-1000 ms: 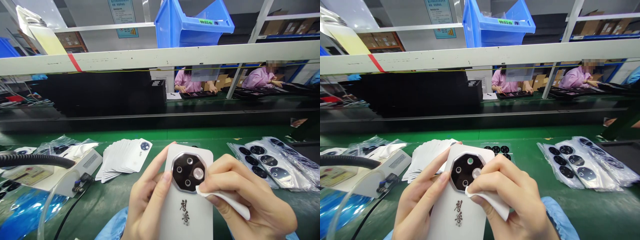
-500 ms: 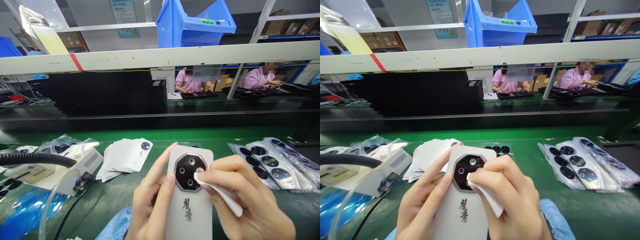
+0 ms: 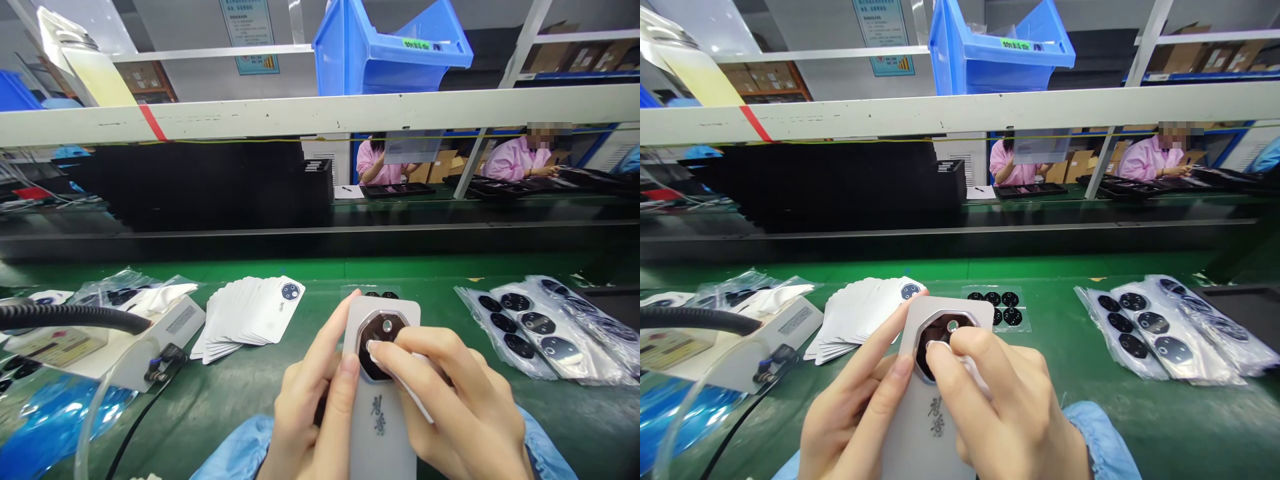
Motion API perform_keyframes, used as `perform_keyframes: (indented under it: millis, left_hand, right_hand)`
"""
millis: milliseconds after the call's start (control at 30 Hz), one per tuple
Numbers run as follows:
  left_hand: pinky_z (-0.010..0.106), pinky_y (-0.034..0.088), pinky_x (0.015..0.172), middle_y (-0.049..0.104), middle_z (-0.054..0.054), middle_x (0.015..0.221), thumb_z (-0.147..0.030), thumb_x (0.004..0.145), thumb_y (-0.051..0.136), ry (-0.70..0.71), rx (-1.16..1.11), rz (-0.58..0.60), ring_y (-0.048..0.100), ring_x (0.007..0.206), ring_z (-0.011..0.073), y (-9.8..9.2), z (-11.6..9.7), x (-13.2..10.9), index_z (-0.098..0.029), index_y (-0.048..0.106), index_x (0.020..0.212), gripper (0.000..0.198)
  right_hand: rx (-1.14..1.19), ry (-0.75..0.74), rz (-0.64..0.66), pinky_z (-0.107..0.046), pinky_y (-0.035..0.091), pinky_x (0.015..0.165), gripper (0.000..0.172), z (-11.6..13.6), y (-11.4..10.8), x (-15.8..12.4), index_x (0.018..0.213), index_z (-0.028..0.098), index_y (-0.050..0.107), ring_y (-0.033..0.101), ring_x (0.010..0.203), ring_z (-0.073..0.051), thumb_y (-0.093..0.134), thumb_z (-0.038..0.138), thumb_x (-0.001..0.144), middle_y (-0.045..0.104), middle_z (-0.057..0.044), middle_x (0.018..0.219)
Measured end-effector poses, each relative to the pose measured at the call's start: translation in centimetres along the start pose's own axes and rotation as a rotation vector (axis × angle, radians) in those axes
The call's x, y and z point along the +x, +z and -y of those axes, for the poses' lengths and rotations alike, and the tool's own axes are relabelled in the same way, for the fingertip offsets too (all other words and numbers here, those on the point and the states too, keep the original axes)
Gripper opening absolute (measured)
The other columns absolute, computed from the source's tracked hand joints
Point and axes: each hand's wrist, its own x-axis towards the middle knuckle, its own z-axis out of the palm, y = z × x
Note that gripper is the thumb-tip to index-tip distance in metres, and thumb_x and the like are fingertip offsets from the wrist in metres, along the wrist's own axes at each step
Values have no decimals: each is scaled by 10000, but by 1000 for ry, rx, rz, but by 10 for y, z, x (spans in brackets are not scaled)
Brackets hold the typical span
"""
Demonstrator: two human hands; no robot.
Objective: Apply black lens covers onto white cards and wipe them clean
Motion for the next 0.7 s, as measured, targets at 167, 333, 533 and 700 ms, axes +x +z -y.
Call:
perform_keyframes:
  millis: [167,333,533,700]
  left_hand:
    - [146,473,558,591,-8,569,-451,816,607,11,-31,53,546,565,113,-1,-2,5,-321,610,1232,436]
    - [166,331,392,574,-9,522,-482,754,643,-104,-230,142,452,420,91,-2,-12,8,-295,582,1263,545]
    - [163,324,456,619,-14,544,-409,762,659,-273,-422,249,454,421,67,-3,-16,10,-328,565,1264,517]
    - [159,302,448,607,-16,530,-435,752,668,-264,-405,268,492,430,84,-4,-15,11,-345,578,1244,508]
  right_hand:
    - [171,64,43,-219,456,509,326,-1,-5,6,985,142,623,593,685,-115,455,-41,774,609,-56,856]
    - [570,296,-85,-222,447,486,200,0,-12,12,903,178,624,533,614,-102,546,23,804,534,-22,765]
    - [760,404,-180,-210,371,363,177,3,-12,10,895,189,624,469,516,-80,548,45,825,490,-19,740]
    - [751,412,-185,-218,376,363,169,2,-12,10,901,194,626,496,535,-94,547,61,834,489,-25,738]
